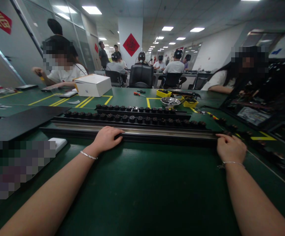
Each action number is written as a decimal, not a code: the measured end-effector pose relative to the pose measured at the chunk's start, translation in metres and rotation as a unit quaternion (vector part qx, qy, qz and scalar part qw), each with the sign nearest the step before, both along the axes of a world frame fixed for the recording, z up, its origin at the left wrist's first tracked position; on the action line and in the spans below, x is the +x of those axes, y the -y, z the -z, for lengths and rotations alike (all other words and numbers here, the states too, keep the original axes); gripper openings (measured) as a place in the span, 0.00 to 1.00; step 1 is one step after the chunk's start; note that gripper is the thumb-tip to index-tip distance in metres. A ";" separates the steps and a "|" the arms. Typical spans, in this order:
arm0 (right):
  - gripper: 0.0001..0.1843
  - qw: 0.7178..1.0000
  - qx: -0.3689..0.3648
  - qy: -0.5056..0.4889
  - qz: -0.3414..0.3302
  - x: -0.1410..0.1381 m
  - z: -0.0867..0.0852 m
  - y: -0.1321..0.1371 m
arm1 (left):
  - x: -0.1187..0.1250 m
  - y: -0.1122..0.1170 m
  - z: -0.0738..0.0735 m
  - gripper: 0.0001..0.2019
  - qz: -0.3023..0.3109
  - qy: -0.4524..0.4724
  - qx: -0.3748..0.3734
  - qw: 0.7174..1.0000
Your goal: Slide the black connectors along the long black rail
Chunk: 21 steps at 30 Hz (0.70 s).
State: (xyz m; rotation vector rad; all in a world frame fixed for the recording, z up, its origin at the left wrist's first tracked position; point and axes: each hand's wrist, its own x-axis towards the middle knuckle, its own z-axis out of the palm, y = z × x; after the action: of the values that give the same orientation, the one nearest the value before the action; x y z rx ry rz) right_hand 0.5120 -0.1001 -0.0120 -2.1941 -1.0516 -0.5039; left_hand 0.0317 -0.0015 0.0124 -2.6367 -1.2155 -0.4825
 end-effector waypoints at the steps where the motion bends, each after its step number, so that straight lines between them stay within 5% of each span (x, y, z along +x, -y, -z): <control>1: 0.22 1.000 0.001 -0.014 0.006 -0.003 -0.002 0.000 | 0.000 0.000 0.000 0.16 -0.001 -0.002 0.000 1.000; 8: 0.21 0.997 0.012 -0.075 0.010 -0.009 -0.007 0.002 | 0.001 0.000 0.000 0.17 -0.007 -0.003 -0.006 1.000; 14: 0.14 0.991 0.092 -0.095 -0.008 -0.004 -0.006 0.000 | 0.000 -0.001 0.001 0.17 -0.006 -0.003 -0.008 1.000; 21: 0.37 0.951 0.161 -0.259 0.046 0.008 0.002 -0.008 | 0.001 0.000 -0.001 0.17 -0.004 0.000 -0.008 1.000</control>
State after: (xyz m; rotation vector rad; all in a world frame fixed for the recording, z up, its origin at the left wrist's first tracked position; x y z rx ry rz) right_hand 0.5201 -0.0922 -0.0138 -1.9327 -0.5435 -0.1086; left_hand 0.0328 -0.0017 0.0138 -2.6440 -1.2343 -0.4732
